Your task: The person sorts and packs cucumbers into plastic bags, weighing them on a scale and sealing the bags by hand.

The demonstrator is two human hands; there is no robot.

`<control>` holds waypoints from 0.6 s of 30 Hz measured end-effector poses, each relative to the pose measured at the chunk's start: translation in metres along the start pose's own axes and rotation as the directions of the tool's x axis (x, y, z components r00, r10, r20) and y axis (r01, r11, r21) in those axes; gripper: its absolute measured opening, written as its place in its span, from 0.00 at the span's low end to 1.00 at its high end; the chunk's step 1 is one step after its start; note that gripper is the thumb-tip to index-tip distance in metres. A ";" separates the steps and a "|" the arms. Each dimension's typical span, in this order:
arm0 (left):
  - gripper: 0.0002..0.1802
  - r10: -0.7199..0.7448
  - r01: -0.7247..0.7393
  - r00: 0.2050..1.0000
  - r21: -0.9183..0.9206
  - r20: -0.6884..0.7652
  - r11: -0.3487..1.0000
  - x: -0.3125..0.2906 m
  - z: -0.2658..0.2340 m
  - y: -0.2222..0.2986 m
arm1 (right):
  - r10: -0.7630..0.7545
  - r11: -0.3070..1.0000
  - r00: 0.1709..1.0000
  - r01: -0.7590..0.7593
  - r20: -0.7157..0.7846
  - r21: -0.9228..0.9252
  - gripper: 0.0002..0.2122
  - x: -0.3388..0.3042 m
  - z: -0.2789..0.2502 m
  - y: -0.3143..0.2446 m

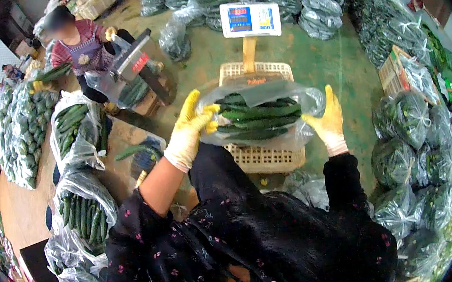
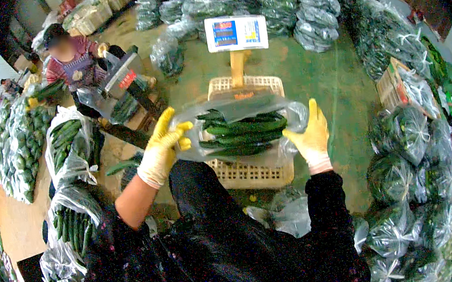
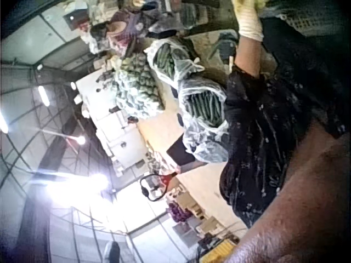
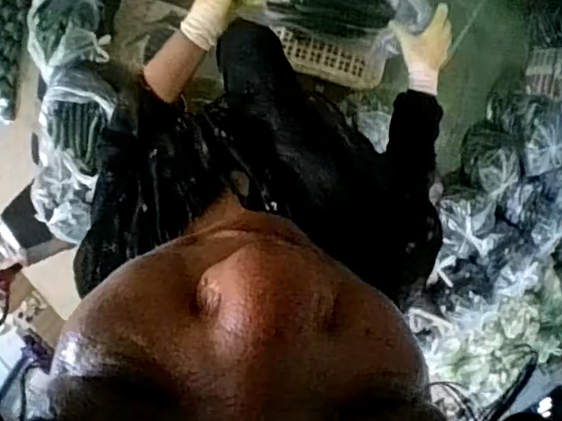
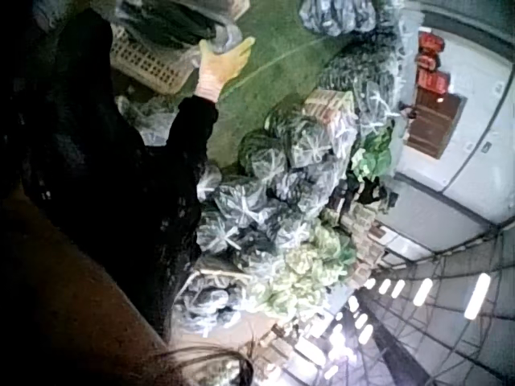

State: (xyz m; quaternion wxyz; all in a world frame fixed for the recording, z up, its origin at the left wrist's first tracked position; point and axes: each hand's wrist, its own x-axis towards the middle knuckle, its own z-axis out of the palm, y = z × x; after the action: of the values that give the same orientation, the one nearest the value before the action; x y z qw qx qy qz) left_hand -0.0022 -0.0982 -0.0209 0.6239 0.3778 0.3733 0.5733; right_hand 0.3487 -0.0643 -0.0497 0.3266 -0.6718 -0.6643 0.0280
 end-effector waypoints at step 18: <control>0.42 0.098 -0.108 0.994 0.294 0.046 0.950 0.002 -0.016 -0.038 | 0.328 0.928 0.942 -0.334 0.067 0.164 0.53 -0.013 0.043 0.006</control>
State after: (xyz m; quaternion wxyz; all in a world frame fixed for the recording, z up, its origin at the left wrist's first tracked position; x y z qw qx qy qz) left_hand 0.0004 -0.0973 -0.0618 0.5352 0.4946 0.4251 0.5369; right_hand 0.3320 -0.0589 -0.0912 0.3617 -0.7425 -0.5426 0.1531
